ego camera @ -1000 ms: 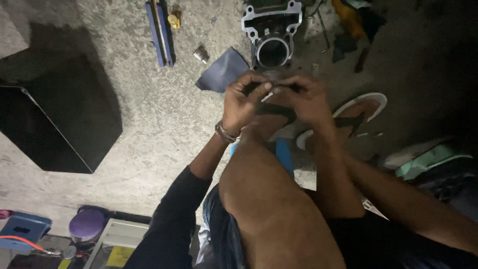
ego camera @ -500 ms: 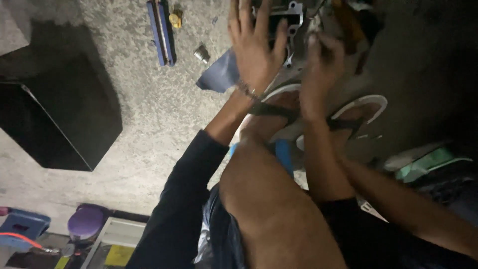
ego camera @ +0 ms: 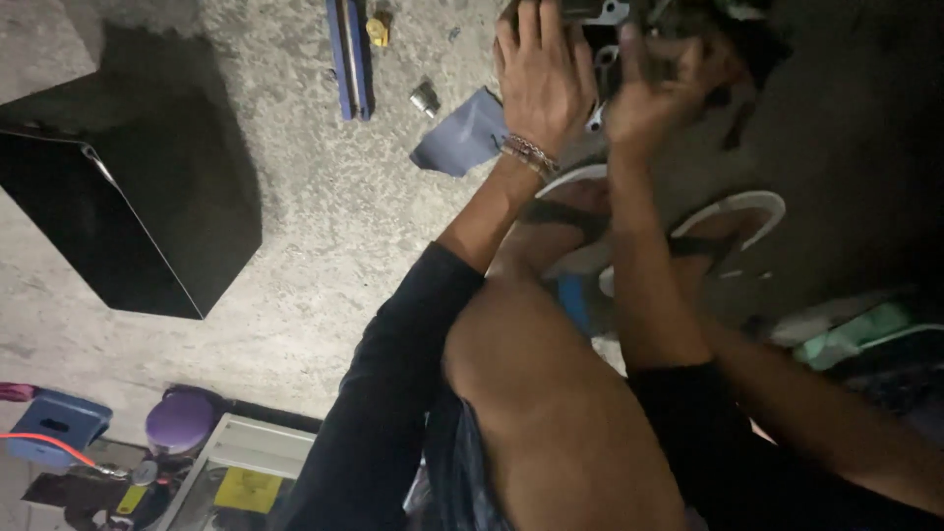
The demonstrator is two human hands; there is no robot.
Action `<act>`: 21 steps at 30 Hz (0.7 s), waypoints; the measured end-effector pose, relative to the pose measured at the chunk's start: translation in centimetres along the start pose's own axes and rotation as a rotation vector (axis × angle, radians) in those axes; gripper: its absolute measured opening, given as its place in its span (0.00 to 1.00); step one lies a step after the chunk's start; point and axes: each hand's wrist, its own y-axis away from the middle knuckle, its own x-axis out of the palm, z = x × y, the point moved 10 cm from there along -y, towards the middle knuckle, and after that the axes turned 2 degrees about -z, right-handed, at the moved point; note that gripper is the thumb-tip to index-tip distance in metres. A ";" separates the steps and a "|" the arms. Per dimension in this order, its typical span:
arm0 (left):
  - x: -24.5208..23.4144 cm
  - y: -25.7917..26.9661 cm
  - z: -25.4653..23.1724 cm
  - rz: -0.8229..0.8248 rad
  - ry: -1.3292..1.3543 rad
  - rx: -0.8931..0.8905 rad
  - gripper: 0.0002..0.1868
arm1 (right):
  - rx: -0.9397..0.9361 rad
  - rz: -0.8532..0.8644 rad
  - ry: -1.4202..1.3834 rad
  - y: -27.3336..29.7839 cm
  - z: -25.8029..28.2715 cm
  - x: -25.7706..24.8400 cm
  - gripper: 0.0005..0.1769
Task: The person scrubs the inside and outside of a cylindrical metal engine part using a small brush. They rotate the part to access different areas and occasionally wipe it with a cloth. The task is performed while sitting on the floor in a workshop environment.
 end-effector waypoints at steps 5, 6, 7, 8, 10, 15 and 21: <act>0.7 0.0 0.3 0.024 -0.003 0.021 0.32 | -0.066 -0.064 -0.003 -0.8 -2.2 -0.2 0.17; 0.6 0.1 0.2 0.040 0.013 0.004 0.32 | -0.149 -0.054 -0.008 -1.3 -1.9 -0.1 0.18; 1.0 0.4 0.3 0.042 0.023 0.011 0.32 | -0.155 -0.062 -0.001 -0.3 -2.8 -1.1 0.18; 1.1 0.7 0.1 0.040 0.002 0.048 0.33 | 0.000 -0.040 -0.059 0.6 -5.3 -1.8 0.29; 1.2 -0.7 0.3 -0.022 -0.029 0.089 0.34 | 0.115 0.003 -0.156 -0.6 -8.6 0.2 0.44; 0.8 -0.9 -0.1 0.029 -0.052 0.066 0.33 | -0.134 0.038 0.068 -1.1 -2.7 0.0 0.23; 0.8 -0.6 -0.4 0.013 -0.063 0.095 0.32 | -0.126 0.133 -0.041 -2.8 -2.0 0.7 0.16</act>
